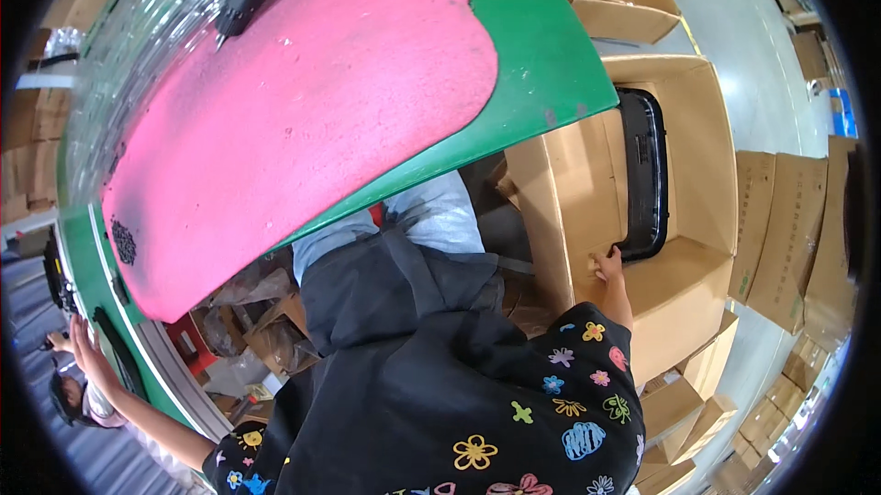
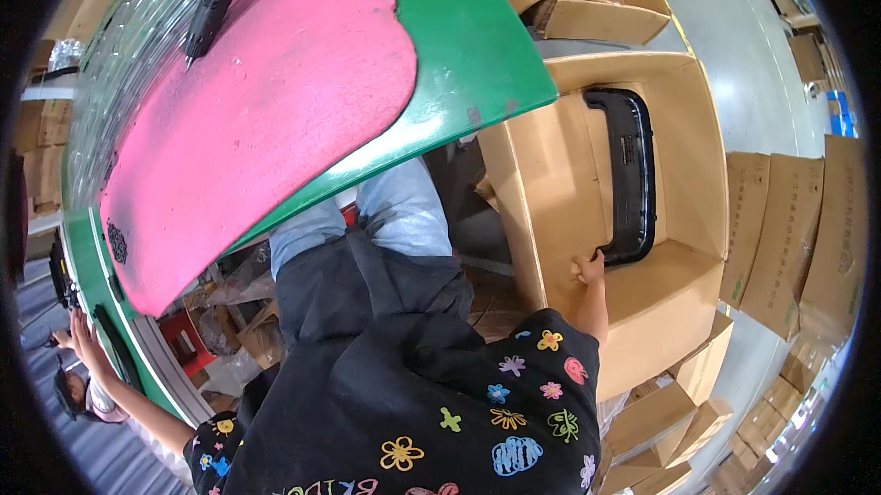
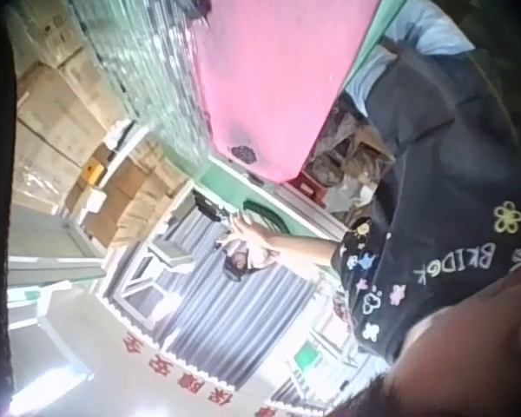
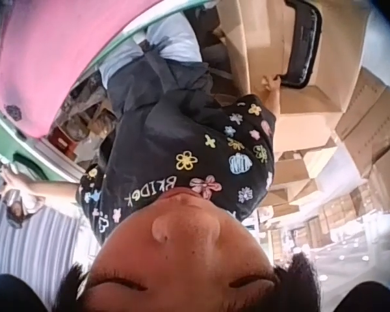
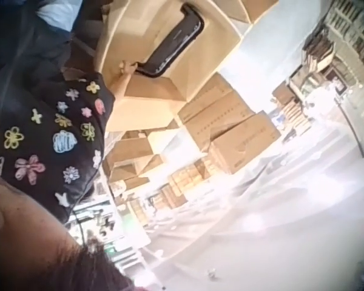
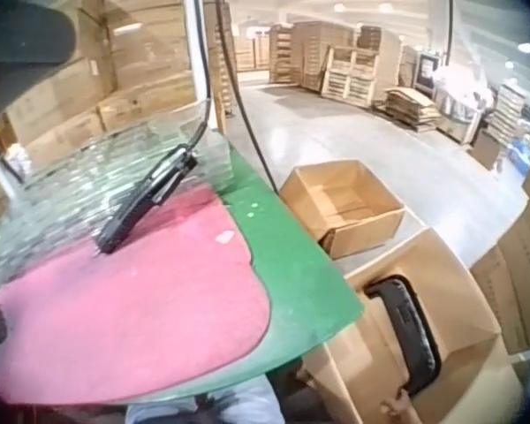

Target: Assembling circuit boards into plastic housings using an electric screwdriver.

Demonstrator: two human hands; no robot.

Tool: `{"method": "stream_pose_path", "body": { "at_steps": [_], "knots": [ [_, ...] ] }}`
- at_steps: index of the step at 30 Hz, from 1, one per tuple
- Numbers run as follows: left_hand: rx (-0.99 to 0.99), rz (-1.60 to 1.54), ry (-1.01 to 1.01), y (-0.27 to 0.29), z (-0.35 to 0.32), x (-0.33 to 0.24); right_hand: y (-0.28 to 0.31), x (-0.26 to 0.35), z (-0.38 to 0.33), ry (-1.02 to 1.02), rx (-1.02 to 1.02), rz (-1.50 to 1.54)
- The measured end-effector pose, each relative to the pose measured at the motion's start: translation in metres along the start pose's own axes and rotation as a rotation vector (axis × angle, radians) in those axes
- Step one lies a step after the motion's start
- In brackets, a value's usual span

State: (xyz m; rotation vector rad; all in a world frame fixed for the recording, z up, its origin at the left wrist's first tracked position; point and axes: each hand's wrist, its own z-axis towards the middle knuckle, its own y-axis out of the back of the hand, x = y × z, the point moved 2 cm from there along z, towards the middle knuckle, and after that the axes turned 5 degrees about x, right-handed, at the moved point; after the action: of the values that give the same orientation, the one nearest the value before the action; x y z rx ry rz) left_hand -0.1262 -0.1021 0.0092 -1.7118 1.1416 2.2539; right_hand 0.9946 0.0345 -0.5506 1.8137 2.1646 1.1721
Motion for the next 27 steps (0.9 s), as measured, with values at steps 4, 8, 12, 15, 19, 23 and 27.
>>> {"method": "stream_pose_path", "body": {
  "at_steps": [4,8,12,15,19,23,27],
  "knots": [
    [0.063,0.021,-0.043,0.002,0.001,-0.007,-0.029,0.038,-0.046,-0.091,0.109,0.176],
    [0.031,0.044,-0.034,-0.002,-0.001,0.002,-0.019,0.119,-0.071,-0.087,0.381,-0.260],
    [-0.013,0.048,-0.076,-0.011,-0.017,-0.014,-0.065,0.153,-0.071,-0.008,0.204,-0.328],
    [0.113,-0.120,-0.111,-0.084,0.014,0.025,-0.030,0.056,0.034,0.005,-0.153,-0.368],
    [0.050,0.105,-0.141,-0.047,-0.032,-0.040,-0.090,0.141,-0.063,0.080,0.008,-0.553],
    [0.098,0.088,-0.100,-0.073,-0.038,-0.050,-0.063,0.195,-0.100,0.101,-0.021,-0.691],
    [0.184,-0.045,-0.182,-0.130,-0.028,-0.077,0.044,0.197,-0.043,0.421,0.086,0.080]
  ]
}}
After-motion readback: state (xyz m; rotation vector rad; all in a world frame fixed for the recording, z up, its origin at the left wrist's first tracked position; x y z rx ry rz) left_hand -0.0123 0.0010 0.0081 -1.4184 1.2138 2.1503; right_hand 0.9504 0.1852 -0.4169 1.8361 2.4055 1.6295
